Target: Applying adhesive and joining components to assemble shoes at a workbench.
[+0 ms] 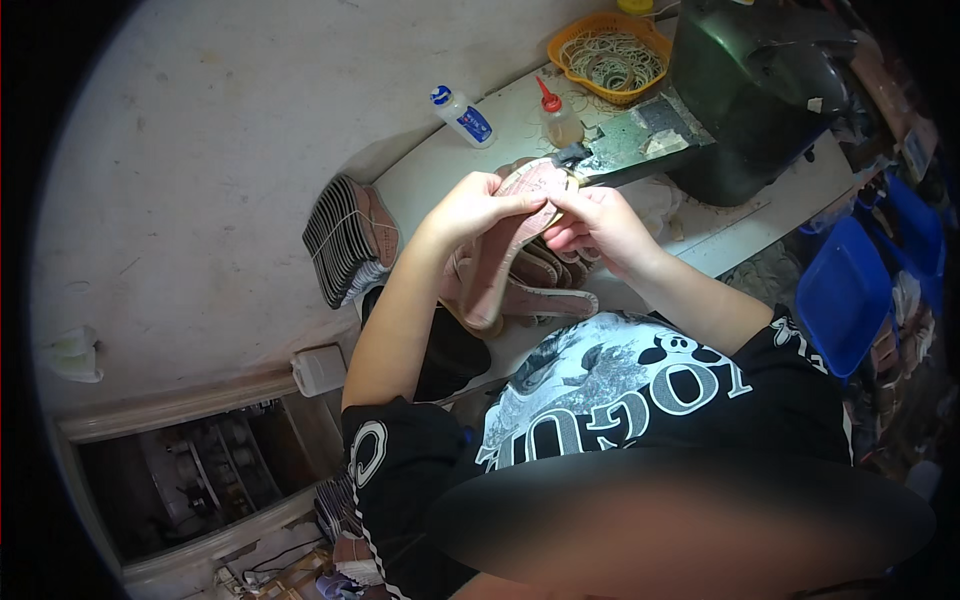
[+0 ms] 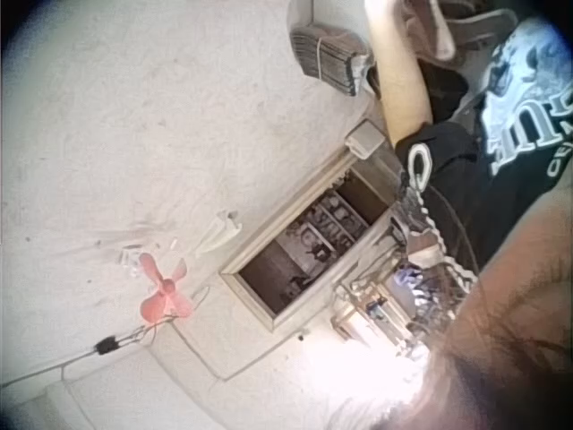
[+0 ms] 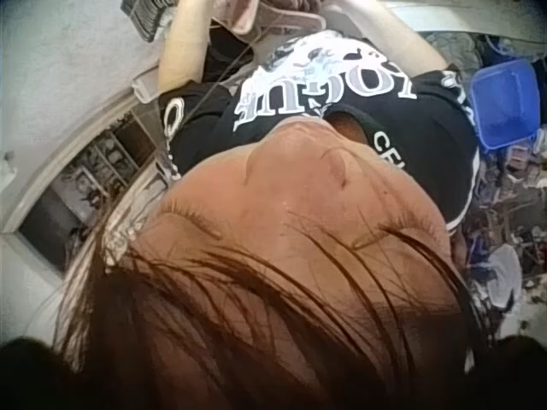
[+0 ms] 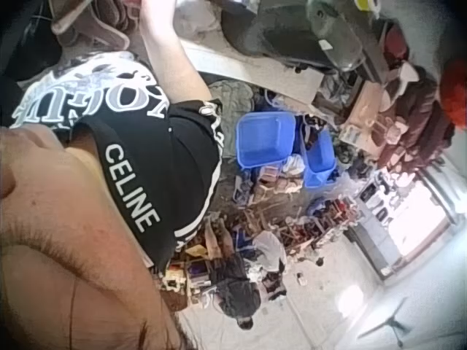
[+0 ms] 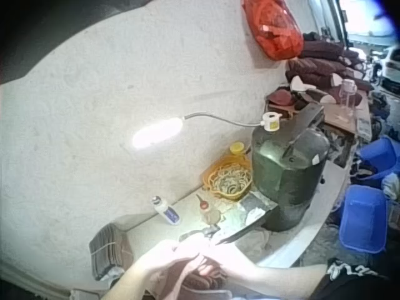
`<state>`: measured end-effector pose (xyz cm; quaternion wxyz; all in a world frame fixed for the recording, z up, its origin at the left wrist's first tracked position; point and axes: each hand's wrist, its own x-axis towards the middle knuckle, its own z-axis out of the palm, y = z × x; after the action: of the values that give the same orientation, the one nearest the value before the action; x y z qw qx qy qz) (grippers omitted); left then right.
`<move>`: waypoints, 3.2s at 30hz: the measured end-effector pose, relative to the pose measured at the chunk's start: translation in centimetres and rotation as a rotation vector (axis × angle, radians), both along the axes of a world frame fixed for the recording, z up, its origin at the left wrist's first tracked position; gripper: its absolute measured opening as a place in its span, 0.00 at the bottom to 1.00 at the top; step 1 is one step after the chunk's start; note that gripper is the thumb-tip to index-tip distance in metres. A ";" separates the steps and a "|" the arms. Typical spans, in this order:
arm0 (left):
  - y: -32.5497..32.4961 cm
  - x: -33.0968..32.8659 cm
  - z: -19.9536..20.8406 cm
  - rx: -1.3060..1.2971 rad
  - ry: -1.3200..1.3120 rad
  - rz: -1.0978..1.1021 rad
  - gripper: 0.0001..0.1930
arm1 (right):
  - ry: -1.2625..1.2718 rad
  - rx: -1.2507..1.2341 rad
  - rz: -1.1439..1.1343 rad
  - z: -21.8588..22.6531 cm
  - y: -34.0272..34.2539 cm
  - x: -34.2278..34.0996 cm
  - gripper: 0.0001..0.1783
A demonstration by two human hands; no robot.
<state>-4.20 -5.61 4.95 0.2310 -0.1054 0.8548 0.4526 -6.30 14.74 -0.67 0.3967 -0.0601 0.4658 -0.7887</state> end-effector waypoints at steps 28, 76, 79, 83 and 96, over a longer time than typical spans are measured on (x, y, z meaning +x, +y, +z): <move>2.1 1.5 -0.8 0.186 0.020 0.349 0.25 | 0.433 0.305 0.176 -0.6 4.7 2.6 0.16; 7.5 5.4 -2.6 1.824 0.123 0.183 0.41 | 0.652 0.041 -0.162 6.8 1.6 -2.3 0.07; 6.7 4.8 -1.0 1.880 0.126 0.211 0.38 | 0.618 0.088 -0.250 7.4 1.5 -3.2 0.09; 7.0 3.8 0.0 1.886 0.053 0.235 0.32 | 0.562 0.064 -0.292 6.5 1.9 -3.7 0.11; 5.3 5.1 -0.9 1.189 0.291 -0.050 0.38 | 0.546 -0.239 -0.005 5.2 3.5 -1.2 0.21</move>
<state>0.85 -0.31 4.07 0.1418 0.1245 0.4808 0.8563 -7.52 18.21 4.51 0.2449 -0.3153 0.4592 -0.7936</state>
